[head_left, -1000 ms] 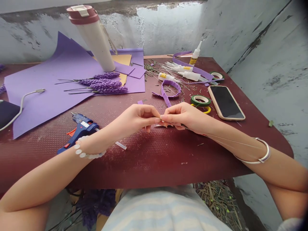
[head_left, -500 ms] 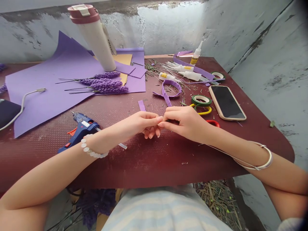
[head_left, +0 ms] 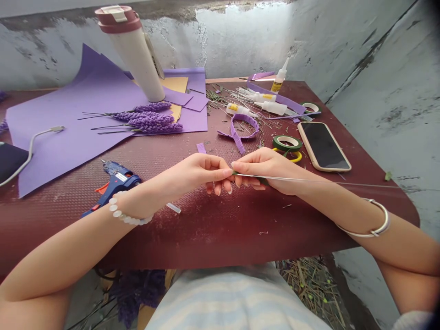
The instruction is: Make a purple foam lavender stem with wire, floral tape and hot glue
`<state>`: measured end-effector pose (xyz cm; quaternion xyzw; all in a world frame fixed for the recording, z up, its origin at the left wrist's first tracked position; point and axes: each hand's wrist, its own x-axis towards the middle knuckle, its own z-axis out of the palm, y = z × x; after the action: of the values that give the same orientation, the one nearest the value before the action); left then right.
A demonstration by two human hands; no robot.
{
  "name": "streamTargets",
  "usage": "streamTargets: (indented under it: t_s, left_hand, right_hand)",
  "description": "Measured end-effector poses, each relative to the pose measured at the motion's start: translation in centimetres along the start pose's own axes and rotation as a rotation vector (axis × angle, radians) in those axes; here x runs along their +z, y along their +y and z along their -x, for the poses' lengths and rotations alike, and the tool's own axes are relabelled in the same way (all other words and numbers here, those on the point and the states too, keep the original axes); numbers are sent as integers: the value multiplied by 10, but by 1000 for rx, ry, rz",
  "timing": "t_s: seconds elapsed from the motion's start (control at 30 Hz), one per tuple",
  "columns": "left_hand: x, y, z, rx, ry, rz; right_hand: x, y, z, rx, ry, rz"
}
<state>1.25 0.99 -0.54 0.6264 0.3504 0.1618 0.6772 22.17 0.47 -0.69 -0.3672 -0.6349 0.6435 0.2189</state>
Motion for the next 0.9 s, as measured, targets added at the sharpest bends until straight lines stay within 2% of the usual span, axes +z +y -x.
streamTargets:
  t_s: [0.17, 0.3, 0.47, 0.67, 0.73, 0.8, 0.9]
  left_hand:
    - [0, -1, 0, 33, 7, 20]
    - [2, 2, 2, 57, 67, 0]
    - [7, 8, 5, 93, 134, -73]
    - [9, 11, 6, 163, 230, -164]
    - [7, 10, 5, 141, 182, -113]
    - [4, 8, 4, 100, 78, -38]
    - [3, 3, 2, 61, -14, 53]
  right_hand:
    - [-1, 2, -1, 29, -9, -118]
    - [-2, 1, 0, 47, -32, -148]
    - [-1, -1, 0, 53, -75, -153]
    - [-2, 2, -1, 6, -64, -86]
    - [-3, 0, -1, -45, -36, -36]
    - [-3, -2, 1, -85, -6, 46]
    - [-1, -4, 2, -119, 53, 264]
